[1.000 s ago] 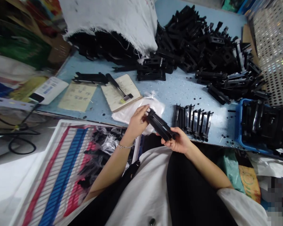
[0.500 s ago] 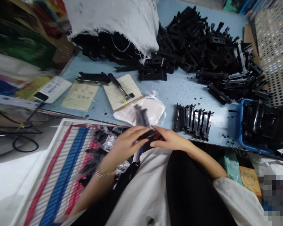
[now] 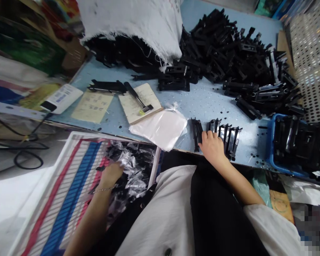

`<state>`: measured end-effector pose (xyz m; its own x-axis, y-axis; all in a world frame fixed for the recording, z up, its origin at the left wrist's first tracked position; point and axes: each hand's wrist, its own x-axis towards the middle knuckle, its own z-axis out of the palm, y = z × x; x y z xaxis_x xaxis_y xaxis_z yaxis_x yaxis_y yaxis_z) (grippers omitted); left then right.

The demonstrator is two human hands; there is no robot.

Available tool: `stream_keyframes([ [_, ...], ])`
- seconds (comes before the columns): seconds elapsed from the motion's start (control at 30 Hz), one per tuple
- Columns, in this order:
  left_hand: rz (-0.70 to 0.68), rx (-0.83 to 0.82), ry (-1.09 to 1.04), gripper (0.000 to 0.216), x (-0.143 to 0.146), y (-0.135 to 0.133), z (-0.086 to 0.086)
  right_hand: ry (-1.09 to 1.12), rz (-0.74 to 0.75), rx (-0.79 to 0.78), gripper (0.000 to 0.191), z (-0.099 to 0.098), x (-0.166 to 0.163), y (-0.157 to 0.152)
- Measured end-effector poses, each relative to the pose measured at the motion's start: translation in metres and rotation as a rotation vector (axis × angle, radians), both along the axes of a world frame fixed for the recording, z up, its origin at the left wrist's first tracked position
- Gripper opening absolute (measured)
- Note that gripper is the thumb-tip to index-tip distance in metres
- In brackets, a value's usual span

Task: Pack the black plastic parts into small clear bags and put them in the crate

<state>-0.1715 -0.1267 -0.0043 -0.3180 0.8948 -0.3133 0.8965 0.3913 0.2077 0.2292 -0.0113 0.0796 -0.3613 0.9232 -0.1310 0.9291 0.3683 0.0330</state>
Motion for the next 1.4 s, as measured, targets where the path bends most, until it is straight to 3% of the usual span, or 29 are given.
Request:
stream_keyframes([
  [0.07, 0.023, 0.25, -0.012, 0.02, 0.035, 0.032, 0.007, 0.007, -0.008, -0.016, 0.04, -0.005, -0.006, 0.001],
  [0.13, -0.119, 0.523, -0.18, 0.017, 0.084, 0.067, 0.017, -0.002, -0.051, -0.074, 0.044, -0.008, -0.011, 0.004],
  [0.2, -0.334, 0.581, -0.314, 0.011, 0.135, 0.099, 0.025, -0.003, -0.114, -0.135, 0.039, -0.006, -0.011, 0.009],
  [0.3, -0.438, 0.517, -0.267, 0.012, 0.181, 0.13, 0.028, 0.119, -0.203, -0.204, 0.031, 0.0, 0.002, 0.016],
  [0.37, -0.402, 0.467, -0.325, 0.013, 0.183, 0.142, 0.025, 0.371, -0.257, -0.268, 0.031, 0.002, 0.015, 0.021],
  [0.47, -0.282, 0.458, -0.611, 0.017, 0.163, 0.15, 0.021, 0.998, -0.349, -0.452, 0.031, -0.005, 0.02, 0.025],
  [0.53, -0.181, 0.482, -0.774, 0.013, 0.153, 0.15, 0.021, 1.384, -0.396, -0.636, 0.03, -0.014, 0.007, 0.027],
  [0.63, -0.066, 0.468, -0.881, 0.014, 0.152, 0.144, 0.028, 1.677, -0.402, -0.902, 0.034, -0.024, -0.03, 0.031],
  [0.73, -0.042, 0.506, -0.9, 0.009, 0.156, 0.135, 0.037, 1.74, -0.406, -1.011, 0.035, -0.032, -0.059, 0.037],
  [0.8, -0.13, 0.607, -0.826, 0.009, 0.154, 0.13, 0.042, 1.75, -0.463, -0.965, 0.035, -0.035, -0.061, 0.042],
  [0.9, -0.361, 0.679, -0.611, 0.027, 0.145, 0.126, 0.046, 1.785, -0.622, -0.833, 0.034, -0.035, -0.042, 0.04],
  [0.97, -0.441, 0.667, -0.534, 0.034, 0.142, 0.127, 0.044, 1.818, -0.686, -0.826, 0.031, -0.03, -0.023, 0.028],
  [1.13, -0.41, 0.659, -0.586, 0.049, 0.147, 0.129, 0.039, 1.734, -0.645, -1.262, 0.029, -0.017, 0.003, -0.016],
  [1.27, -0.459, 0.66, -0.628, 0.059, 0.153, 0.115, 0.047, 1.709, -0.723, -1.481, 0.03, -0.033, -0.006, -0.019],
  [1.33, -0.566, 0.649, -0.647, 0.062, 0.159, 0.101, 0.055, 1.729, -0.69, -1.436, 0.029, -0.045, -0.015, -0.01],
  [1.4, -0.692, 0.614, -0.68, 0.066, 0.169, 0.088, 0.063, 1.695, -0.577, -1.216, 0.026, -0.051, -0.027, -0.002],
])
